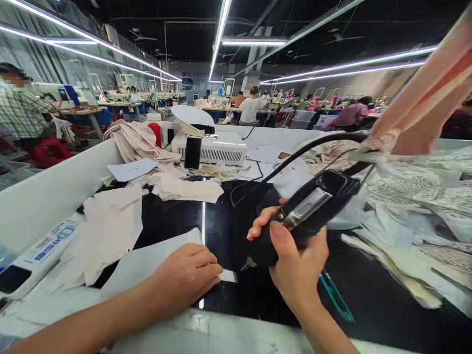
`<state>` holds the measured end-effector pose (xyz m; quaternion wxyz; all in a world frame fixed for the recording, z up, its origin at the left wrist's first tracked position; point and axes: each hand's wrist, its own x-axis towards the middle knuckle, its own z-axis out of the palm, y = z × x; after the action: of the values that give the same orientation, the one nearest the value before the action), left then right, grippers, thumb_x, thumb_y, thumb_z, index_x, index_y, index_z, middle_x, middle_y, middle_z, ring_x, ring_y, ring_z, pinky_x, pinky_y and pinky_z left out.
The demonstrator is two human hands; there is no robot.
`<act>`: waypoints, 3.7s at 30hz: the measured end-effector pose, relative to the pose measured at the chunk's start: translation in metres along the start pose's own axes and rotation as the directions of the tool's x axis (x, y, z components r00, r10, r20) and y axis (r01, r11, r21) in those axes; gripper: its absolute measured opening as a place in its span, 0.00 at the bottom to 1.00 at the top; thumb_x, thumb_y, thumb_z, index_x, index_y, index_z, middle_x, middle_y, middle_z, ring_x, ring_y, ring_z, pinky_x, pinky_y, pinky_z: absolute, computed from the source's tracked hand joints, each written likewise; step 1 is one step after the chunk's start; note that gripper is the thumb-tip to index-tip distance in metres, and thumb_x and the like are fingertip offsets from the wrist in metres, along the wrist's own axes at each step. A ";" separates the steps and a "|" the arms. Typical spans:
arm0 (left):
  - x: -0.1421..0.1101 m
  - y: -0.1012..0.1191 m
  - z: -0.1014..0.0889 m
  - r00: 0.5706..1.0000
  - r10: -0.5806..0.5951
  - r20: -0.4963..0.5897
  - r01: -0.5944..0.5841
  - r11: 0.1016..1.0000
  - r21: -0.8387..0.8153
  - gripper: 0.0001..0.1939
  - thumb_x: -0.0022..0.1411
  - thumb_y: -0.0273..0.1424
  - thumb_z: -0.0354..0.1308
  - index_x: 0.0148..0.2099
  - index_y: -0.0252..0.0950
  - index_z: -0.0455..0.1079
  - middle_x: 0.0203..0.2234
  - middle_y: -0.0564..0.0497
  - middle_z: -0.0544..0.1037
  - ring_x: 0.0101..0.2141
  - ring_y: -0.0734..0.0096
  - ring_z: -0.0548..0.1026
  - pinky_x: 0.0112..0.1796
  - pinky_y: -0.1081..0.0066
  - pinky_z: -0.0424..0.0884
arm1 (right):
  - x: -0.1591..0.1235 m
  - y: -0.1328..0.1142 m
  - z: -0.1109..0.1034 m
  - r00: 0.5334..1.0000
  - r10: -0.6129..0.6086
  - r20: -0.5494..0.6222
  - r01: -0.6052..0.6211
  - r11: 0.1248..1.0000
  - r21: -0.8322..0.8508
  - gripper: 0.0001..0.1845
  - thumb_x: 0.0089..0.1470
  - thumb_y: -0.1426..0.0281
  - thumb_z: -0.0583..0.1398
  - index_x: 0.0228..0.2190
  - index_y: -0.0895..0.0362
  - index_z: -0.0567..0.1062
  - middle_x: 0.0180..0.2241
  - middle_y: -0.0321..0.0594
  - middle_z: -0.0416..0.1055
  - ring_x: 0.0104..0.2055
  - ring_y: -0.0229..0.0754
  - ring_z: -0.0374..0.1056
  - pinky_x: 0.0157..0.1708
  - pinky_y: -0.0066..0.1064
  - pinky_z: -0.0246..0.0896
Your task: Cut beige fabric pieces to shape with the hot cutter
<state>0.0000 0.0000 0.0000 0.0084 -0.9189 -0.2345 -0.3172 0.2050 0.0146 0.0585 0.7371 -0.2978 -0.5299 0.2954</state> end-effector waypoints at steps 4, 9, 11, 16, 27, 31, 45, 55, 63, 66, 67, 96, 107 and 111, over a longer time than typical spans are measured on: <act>-0.006 0.001 0.006 0.998 0.005 0.064 -0.006 1.000 0.006 0.09 0.82 0.34 0.56 0.52 0.36 0.75 0.42 0.49 0.82 0.44 0.64 0.80 0.51 0.65 0.76 | -0.004 0.001 0.002 1.000 -0.001 0.004 0.001 1.000 0.015 0.17 0.61 0.62 0.73 0.47 0.48 0.74 0.29 0.28 0.77 0.24 0.36 0.72 0.25 0.29 0.75; -0.005 0.002 0.008 0.996 0.000 0.088 -0.004 0.999 0.041 0.12 0.80 0.39 0.58 0.55 0.37 0.74 0.43 0.50 0.82 0.43 0.62 0.79 0.49 0.62 0.75 | -0.006 0.003 0.003 1.000 0.002 0.002 -0.002 1.000 0.018 0.18 0.60 0.62 0.73 0.47 0.48 0.74 0.30 0.29 0.77 0.24 0.37 0.73 0.24 0.30 0.75; -0.005 0.003 0.008 0.996 -0.003 0.093 -0.001 0.999 0.046 0.12 0.80 0.40 0.59 0.54 0.36 0.74 0.42 0.50 0.82 0.43 0.62 0.79 0.49 0.63 0.75 | -0.006 0.004 0.004 1.000 -0.002 0.003 0.002 1.000 0.020 0.18 0.60 0.62 0.73 0.47 0.48 0.74 0.29 0.29 0.77 0.24 0.37 0.73 0.24 0.30 0.75; -0.006 0.002 0.009 0.997 0.007 0.077 -0.012 0.998 0.062 0.13 0.81 0.39 0.57 0.53 0.35 0.75 0.41 0.51 0.82 0.42 0.62 0.79 0.47 0.63 0.74 | -0.008 0.006 0.004 1.000 -0.008 -0.005 0.008 1.000 0.024 0.18 0.60 0.63 0.73 0.48 0.49 0.74 0.30 0.29 0.77 0.24 0.37 0.73 0.24 0.29 0.75; -0.007 0.002 0.011 0.998 0.015 0.063 -0.019 0.997 0.073 0.13 0.82 0.38 0.55 0.52 0.35 0.75 0.40 0.51 0.82 0.39 0.63 0.79 0.45 0.63 0.74 | -0.011 0.011 0.003 1.000 0.002 0.001 -0.002 1.000 0.029 0.20 0.61 0.59 0.73 0.49 0.47 0.74 0.32 0.29 0.78 0.25 0.36 0.74 0.26 0.29 0.76; -0.007 0.003 0.011 0.998 0.020 0.055 -0.025 0.997 0.078 0.14 0.83 0.38 0.54 0.51 0.34 0.75 0.39 0.51 0.82 0.38 0.63 0.79 0.44 0.63 0.74 | -0.011 0.011 0.005 1.000 0.012 -0.002 -0.012 0.999 0.035 0.20 0.61 0.59 0.74 0.49 0.47 0.74 0.31 0.28 0.77 0.25 0.36 0.74 0.26 0.29 0.76; -0.006 0.004 0.012 0.997 0.019 0.068 -0.025 0.996 0.091 0.15 0.84 0.38 0.51 0.52 0.34 0.75 0.40 0.51 0.82 0.39 0.64 0.79 0.44 0.63 0.75 | -0.010 0.009 0.007 1.000 0.021 -0.020 -0.020 0.999 0.029 0.17 0.61 0.61 0.73 0.46 0.48 0.74 0.30 0.29 0.77 0.23 0.37 0.73 0.23 0.30 0.75; -0.009 0.003 0.011 0.990 -0.013 0.141 0.000 0.996 0.087 0.11 0.80 0.38 0.60 0.53 0.35 0.74 0.41 0.50 0.82 0.41 0.61 0.79 0.47 0.62 0.75 | -0.017 0.001 0.006 0.998 0.054 -0.021 -0.053 0.997 0.051 0.18 0.59 0.59 0.73 0.46 0.47 0.75 0.30 0.30 0.76 0.23 0.38 0.73 0.23 0.31 0.74; -0.011 0.003 0.017 0.992 -0.028 0.122 0.019 0.997 0.071 0.12 0.76 0.37 0.65 0.54 0.36 0.73 0.42 0.50 0.82 0.42 0.61 0.79 0.46 0.64 0.76 | -0.021 0.004 0.001 0.998 0.065 -0.026 -0.065 0.998 0.001 0.16 0.62 0.62 0.71 0.48 0.49 0.73 0.30 0.32 0.76 0.24 0.38 0.73 0.24 0.32 0.76; -0.010 0.003 0.019 0.997 -0.026 0.068 0.023 0.999 0.045 0.10 0.76 0.36 0.66 0.54 0.38 0.73 0.42 0.52 0.82 0.42 0.63 0.79 0.46 0.65 0.75 | -0.021 0.006 -0.002 0.998 0.057 -0.021 -0.057 0.998 -0.008 0.18 0.63 0.61 0.71 0.48 0.49 0.72 0.31 0.32 0.75 0.24 0.39 0.73 0.24 0.32 0.76; -0.010 0.002 0.020 0.998 -0.018 0.053 0.016 0.999 0.036 0.10 0.76 0.36 0.66 0.53 0.38 0.73 0.42 0.52 0.82 0.41 0.63 0.79 0.46 0.66 0.75 | -0.022 0.006 -0.004 0.998 0.053 -0.024 -0.053 0.998 -0.019 0.18 0.63 0.61 0.71 0.48 0.50 0.72 0.31 0.33 0.75 0.24 0.39 0.73 0.24 0.32 0.76; -0.008 0.000 0.023 0.999 0.043 0.010 -0.043 0.998 0.053 0.10 0.73 0.34 0.70 0.45 0.38 0.72 0.41 0.56 0.83 0.43 0.71 0.81 0.49 0.71 0.75 | -0.019 0.000 -0.022 0.998 0.020 -0.060 -0.028 0.992 -0.122 0.16 0.63 0.58 0.70 0.47 0.48 0.74 0.31 0.31 0.74 0.24 0.39 0.72 0.24 0.34 0.76; -0.009 -0.001 0.020 0.994 0.016 0.104 -0.016 1.000 -0.007 0.06 0.75 0.32 0.67 0.48 0.36 0.74 0.44 0.51 0.83 0.45 0.66 0.81 0.51 0.68 0.76 | -0.016 -0.001 -0.016 0.997 0.019 -0.079 -0.025 0.996 -0.081 0.15 0.60 0.62 0.71 0.45 0.49 0.74 0.29 0.31 0.74 0.24 0.39 0.72 0.23 0.32 0.74; -0.008 -0.002 0.016 0.990 0.013 0.139 -0.012 1.000 -0.010 0.06 0.77 0.32 0.64 0.50 0.35 0.74 0.46 0.50 0.83 0.46 0.62 0.81 0.51 0.65 0.77 | -0.015 -0.002 -0.013 0.997 0.013 -0.080 -0.019 0.997 -0.079 0.17 0.59 0.61 0.72 0.45 0.48 0.75 0.29 0.30 0.74 0.23 0.39 0.71 0.24 0.32 0.74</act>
<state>0.0027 0.0006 -0.0178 -0.0101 -0.9403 -0.2273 -0.2531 0.2134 0.0003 0.0476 0.7428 -0.3427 -0.5090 0.2677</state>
